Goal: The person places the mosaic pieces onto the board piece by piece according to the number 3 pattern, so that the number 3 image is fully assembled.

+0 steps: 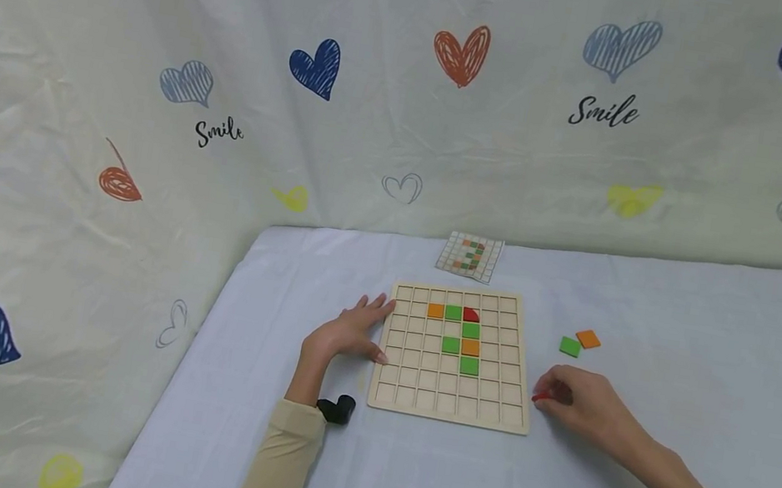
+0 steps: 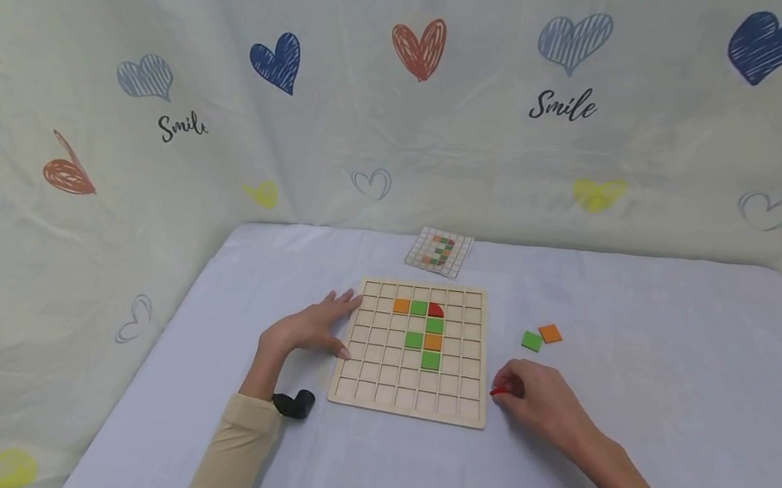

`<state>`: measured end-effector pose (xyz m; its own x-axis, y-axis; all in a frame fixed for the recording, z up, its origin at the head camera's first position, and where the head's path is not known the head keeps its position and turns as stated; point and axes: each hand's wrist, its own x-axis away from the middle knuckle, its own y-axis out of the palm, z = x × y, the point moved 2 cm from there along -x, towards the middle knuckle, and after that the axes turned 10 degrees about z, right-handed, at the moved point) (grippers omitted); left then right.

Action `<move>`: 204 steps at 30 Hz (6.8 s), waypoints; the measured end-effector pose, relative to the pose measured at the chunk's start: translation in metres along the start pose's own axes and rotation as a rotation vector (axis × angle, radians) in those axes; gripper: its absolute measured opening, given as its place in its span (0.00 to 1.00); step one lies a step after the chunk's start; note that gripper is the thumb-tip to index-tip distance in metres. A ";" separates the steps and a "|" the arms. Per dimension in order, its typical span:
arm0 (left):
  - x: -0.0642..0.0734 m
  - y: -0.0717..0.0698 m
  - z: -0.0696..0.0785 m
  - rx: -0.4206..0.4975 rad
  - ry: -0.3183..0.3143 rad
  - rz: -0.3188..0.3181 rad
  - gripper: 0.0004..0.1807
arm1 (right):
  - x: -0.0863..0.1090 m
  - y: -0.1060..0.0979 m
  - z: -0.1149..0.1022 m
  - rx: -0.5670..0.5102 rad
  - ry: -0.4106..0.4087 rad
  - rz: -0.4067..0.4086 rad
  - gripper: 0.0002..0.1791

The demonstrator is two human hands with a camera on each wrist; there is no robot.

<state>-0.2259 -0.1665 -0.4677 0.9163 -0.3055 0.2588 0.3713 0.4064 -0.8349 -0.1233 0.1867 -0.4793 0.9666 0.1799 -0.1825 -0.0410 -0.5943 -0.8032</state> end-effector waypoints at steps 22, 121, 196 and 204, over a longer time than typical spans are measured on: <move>0.000 0.000 0.001 0.005 -0.002 0.005 0.57 | -0.008 -0.003 -0.010 -0.108 -0.085 0.086 0.12; 0.001 -0.002 0.003 0.027 -0.004 -0.003 0.56 | -0.034 -0.002 0.022 0.002 -0.238 0.278 0.14; 0.001 -0.003 0.003 0.037 -0.008 -0.008 0.57 | -0.045 -0.008 0.007 -0.213 0.054 0.052 0.16; 0.001 -0.002 0.001 0.032 -0.006 -0.005 0.56 | -0.044 -0.002 -0.005 -0.233 0.033 0.012 0.13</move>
<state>-0.2260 -0.1667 -0.4653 0.9152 -0.3023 0.2663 0.3806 0.4320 -0.8176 -0.1647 0.1764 -0.4666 0.9743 0.1482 -0.1697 0.0032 -0.7621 -0.6475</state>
